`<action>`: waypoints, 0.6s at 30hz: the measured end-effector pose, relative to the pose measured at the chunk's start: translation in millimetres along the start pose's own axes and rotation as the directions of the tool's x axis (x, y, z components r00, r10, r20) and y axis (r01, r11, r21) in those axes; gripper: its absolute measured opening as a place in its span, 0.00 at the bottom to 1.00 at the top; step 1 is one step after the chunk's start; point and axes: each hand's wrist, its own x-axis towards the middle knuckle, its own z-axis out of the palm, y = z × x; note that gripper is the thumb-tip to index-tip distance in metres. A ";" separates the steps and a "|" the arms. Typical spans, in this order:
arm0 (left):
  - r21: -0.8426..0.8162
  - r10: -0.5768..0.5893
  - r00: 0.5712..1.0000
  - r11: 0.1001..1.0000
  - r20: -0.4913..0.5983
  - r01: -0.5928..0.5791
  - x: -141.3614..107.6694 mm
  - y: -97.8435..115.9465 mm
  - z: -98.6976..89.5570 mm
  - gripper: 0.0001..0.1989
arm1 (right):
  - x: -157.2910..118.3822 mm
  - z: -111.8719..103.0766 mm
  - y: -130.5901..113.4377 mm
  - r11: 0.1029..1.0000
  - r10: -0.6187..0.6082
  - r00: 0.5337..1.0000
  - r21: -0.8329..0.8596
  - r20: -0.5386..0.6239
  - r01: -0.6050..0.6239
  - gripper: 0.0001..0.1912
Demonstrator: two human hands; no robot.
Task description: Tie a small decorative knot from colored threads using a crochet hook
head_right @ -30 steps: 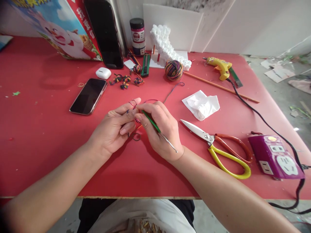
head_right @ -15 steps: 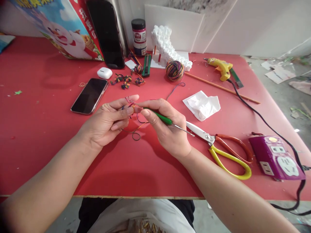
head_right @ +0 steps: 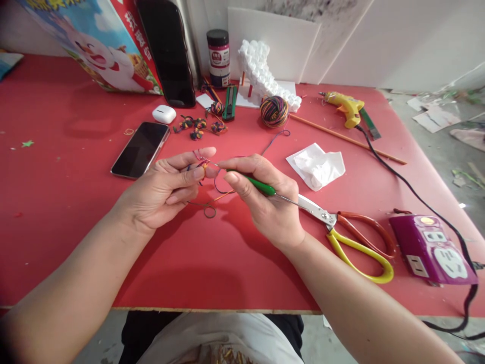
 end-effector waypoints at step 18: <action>0.049 -0.064 0.995 0.997 0.070 0.061 -2.5 15.0 -10.2 0.09 | 3.3 -9.1 -9.1 0.999 -0.022 0.999 -0.033 0.049 0.024 0.09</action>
